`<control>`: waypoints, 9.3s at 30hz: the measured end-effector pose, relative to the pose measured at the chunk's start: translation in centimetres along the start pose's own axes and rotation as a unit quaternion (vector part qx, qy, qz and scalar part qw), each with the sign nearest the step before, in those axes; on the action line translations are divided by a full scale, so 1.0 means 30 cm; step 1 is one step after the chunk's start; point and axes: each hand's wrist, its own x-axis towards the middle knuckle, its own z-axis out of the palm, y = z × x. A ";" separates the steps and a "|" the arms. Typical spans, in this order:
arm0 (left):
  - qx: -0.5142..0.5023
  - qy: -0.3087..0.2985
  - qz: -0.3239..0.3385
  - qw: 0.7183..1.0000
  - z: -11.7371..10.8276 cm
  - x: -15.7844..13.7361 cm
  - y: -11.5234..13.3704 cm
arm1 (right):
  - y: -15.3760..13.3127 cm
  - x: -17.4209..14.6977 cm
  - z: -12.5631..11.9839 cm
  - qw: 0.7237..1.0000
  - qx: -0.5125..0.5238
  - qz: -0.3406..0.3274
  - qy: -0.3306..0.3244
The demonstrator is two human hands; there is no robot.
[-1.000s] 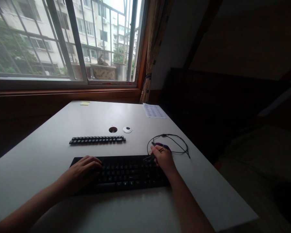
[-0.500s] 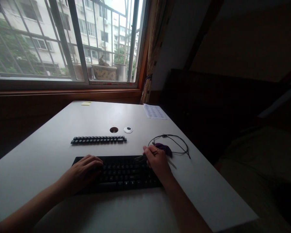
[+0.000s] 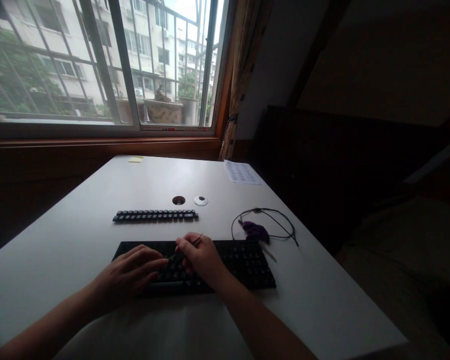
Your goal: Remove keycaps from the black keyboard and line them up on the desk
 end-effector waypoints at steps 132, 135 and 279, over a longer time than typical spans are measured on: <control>-0.142 -0.057 -0.150 0.977 0.041 -0.012 -0.043 | 0.140 0.454 -0.378 0.915 -0.390 -0.097 -0.017; -0.143 -0.059 -0.149 0.977 0.042 -0.013 -0.043 | 0.139 0.456 -0.373 0.912 -0.395 -0.105 -0.020; -0.239 0.056 -0.252 0.936 0.006 0.004 0.006 | -0.007 -0.044 0.018 0.994 -0.026 -0.091 0.060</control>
